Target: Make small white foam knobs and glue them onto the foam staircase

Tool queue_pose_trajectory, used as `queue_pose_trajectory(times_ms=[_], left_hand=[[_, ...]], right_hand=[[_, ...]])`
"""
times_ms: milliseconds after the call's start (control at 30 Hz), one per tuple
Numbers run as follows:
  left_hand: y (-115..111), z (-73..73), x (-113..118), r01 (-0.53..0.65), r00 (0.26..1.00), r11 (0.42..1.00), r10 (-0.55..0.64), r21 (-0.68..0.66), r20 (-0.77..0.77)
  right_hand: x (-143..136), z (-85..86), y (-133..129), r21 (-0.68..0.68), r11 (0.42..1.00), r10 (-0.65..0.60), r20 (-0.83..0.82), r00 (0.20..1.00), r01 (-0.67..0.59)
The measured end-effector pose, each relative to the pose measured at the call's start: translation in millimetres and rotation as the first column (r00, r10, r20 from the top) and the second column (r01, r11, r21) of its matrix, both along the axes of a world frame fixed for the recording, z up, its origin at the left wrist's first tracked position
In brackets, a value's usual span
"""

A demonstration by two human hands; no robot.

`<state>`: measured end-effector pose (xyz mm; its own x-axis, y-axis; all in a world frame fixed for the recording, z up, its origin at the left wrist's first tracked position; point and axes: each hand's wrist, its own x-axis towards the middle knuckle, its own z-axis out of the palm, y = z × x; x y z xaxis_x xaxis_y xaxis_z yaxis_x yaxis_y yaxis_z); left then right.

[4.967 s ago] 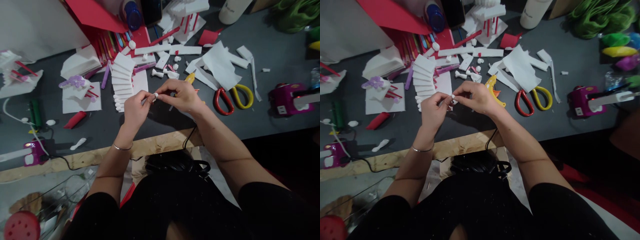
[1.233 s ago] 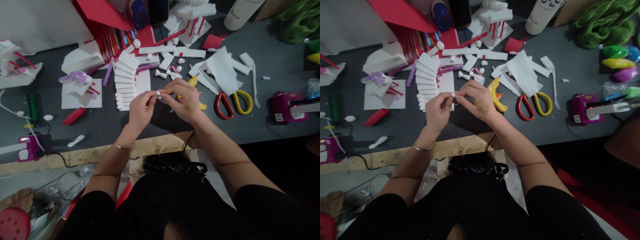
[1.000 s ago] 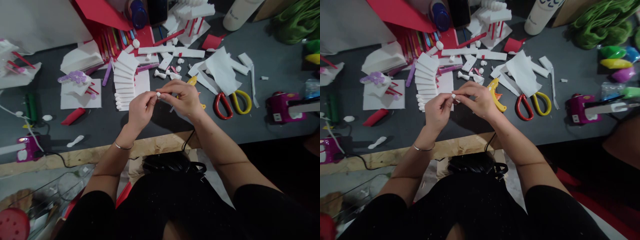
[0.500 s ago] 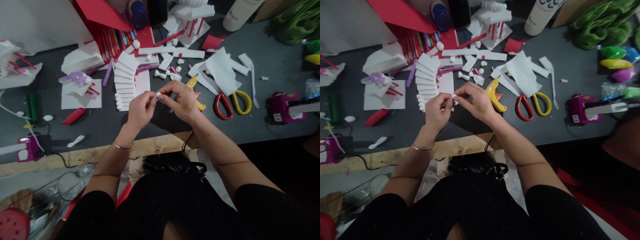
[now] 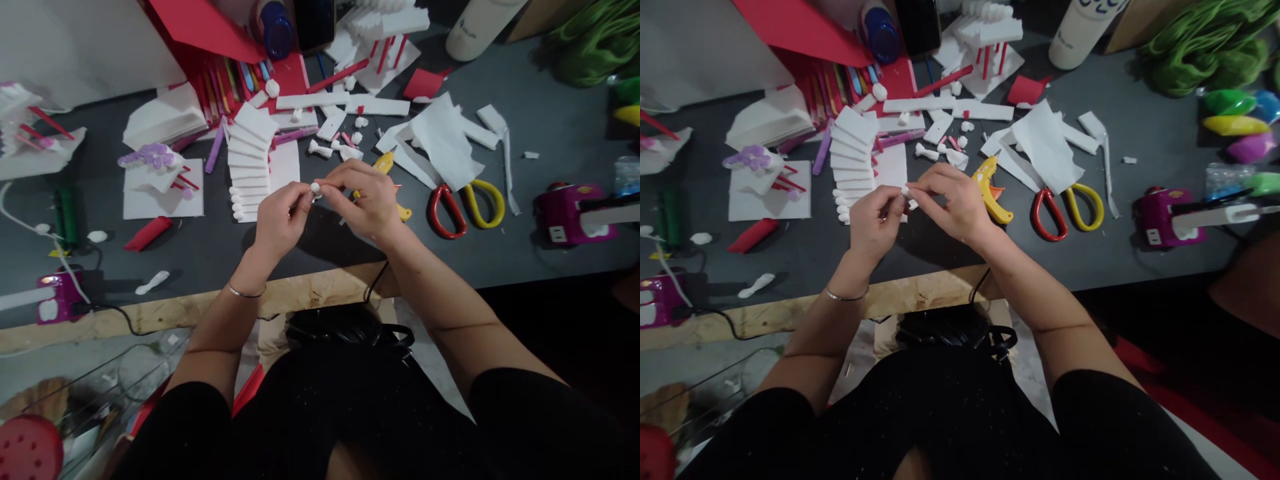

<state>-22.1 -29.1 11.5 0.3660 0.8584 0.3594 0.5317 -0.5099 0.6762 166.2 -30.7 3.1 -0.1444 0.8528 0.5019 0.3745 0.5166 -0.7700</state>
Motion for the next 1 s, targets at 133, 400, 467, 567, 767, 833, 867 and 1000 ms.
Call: queue_pose_trajectory(times_ms=[133,400,467,567,767,833,867,1000], left_hand=[[1,0.3,-1,0.03,1.0,0.999,-0.03,0.017,-0.007],[0,-0.1,1,0.012,1.0,1.0,-0.012,0.011,-0.024],[1,-0.4,1,0.003,1.0,1.0,-0.003,-0.004,-0.023],[2,-1.1,2,-0.012,1.0,1.0,0.012,-0.005,0.001],[1,0.1,2,-0.021,1.0,1.0,0.022,-0.019,0.013],[0,0.4,2,-0.006,1.0,1.0,0.006,-0.008,0.009],[0,0.2,2,0.001,1.0,1.0,-0.001,0.003,0.007],[0,-1.9,3,0.007,1.0,0.999,-0.006,0.053,-0.021]], right_hand=[[5,-5.0,5,-0.16,0.984,0.06,-0.132,0.989,-0.081],[1,-5.7,5,-0.136,0.99,0.039,-0.077,0.996,-0.049],[-1,-4.7,3,-0.081,0.997,0.012,-0.042,0.999,-0.015],[-3,-5.0,2,-0.028,1.0,-0.012,0.0,1.0,0.012],[-3,-7.7,2,0.051,0.998,-0.025,0.029,0.999,0.024],[-3,-9.5,3,0.08,0.996,-0.04,0.047,0.998,0.036],[-4,-10.6,3,0.096,0.994,-0.054,0.059,0.997,0.048],[-6,-15.0,3,0.168,0.981,-0.107,0.071,0.992,0.093]])
